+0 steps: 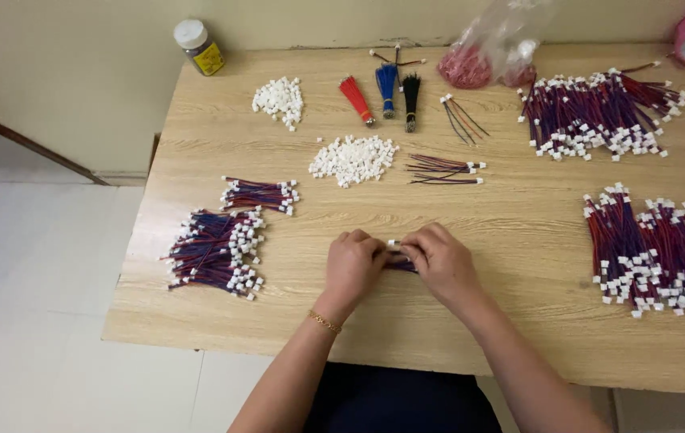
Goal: Assembling wire harnesses by manually attaching plastic connectors to the ends of wire bundles
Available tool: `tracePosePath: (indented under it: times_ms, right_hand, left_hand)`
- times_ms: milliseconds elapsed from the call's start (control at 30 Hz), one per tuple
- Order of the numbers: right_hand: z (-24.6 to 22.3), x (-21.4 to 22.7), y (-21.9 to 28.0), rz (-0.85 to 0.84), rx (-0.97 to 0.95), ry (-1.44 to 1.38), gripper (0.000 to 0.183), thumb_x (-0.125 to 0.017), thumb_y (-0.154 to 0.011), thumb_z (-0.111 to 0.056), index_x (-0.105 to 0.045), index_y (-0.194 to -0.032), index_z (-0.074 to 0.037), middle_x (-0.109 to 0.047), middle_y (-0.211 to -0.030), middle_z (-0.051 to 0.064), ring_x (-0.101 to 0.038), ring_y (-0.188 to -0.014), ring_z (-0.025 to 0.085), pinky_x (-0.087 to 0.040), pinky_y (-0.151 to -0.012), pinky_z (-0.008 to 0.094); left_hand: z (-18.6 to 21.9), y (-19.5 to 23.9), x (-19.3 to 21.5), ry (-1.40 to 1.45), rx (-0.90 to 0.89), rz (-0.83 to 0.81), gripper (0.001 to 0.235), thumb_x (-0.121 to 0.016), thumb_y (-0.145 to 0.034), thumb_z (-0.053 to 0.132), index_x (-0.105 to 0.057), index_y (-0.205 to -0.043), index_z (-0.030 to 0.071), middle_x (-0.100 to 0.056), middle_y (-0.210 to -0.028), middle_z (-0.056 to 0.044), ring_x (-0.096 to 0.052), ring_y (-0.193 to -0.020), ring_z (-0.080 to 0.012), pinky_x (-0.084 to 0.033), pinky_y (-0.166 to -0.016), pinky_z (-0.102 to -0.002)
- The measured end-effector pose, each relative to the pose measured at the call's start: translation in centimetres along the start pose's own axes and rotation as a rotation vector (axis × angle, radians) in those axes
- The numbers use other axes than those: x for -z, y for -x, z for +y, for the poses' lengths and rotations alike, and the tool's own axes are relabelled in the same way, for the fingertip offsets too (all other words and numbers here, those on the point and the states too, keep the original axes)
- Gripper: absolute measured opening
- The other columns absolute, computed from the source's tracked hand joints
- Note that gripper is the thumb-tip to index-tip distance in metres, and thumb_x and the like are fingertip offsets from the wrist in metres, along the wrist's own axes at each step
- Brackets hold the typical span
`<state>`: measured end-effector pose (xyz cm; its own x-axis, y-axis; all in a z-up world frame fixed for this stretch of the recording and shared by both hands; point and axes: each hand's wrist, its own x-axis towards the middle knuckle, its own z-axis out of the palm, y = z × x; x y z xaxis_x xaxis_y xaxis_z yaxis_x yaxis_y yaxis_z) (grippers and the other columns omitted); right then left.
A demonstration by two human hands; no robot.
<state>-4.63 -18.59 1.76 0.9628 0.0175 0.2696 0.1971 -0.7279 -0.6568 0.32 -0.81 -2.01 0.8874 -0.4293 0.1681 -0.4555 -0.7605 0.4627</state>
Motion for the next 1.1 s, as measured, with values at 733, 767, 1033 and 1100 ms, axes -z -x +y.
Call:
tracePosePath:
  times_ms: [733,767,1033,1100]
  right_hand:
    - [13.0,3.5,-5.9,0.173,-0.316,0.286,0.031,-0.075,-0.078,-0.015,-0.068,-0.108,-0.013,-0.058,-0.097,0.009,-0.065,-0.091,0.032,-0.054,-0.076,0.042]
    - [13.3,3.3,-6.1,0.139,-0.334,0.325,0.031,-0.074,-0.079,-0.021,-0.068,-0.109,-0.017,-0.058,-0.099,0.008,-0.065,-0.093,0.032,-0.054,-0.078,0.043]
    - [13.2,2.7,-3.0,0.087,-0.296,0.388,0.02,-0.062,-0.091,-0.03,-0.07,-0.104,-0.017,-0.064,-0.098,0.008,-0.066,-0.096,0.032,-0.054,-0.083,0.043]
    - [10.2,3.9,-1.4,0.07,-0.232,0.347,0.019,-0.057,-0.096,-0.028,-0.068,-0.107,-0.018,-0.065,-0.095,0.007,-0.068,-0.095,0.028,-0.054,-0.082,0.04]
  left_hand:
    - [-3.7,-3.3,-0.6,-0.047,0.127,0.214,0.023,-0.07,-0.076,0.023,-0.073,-0.099,0.019,-0.066,-0.089,-0.007,-0.067,-0.084,-0.0301,-0.055,-0.072,-0.04]
    - [-3.8,-3.2,-0.7,-0.035,0.122,0.227,0.025,-0.071,-0.075,0.022,-0.073,-0.1,0.019,-0.065,-0.091,-0.007,-0.067,-0.086,-0.0298,-0.054,-0.073,-0.039]
    - [1.7,-2.8,4.0,-0.073,0.006,0.337,0.026,-0.072,-0.077,0.023,-0.071,-0.103,0.023,-0.063,-0.096,-0.001,-0.064,-0.093,-0.0216,-0.049,-0.079,-0.035]
    - [4.1,-3.0,6.1,0.022,-0.14,0.376,0.026,-0.072,-0.079,0.021,-0.069,-0.105,0.02,-0.065,-0.097,-0.001,-0.063,-0.097,-0.0212,-0.047,-0.084,-0.037]
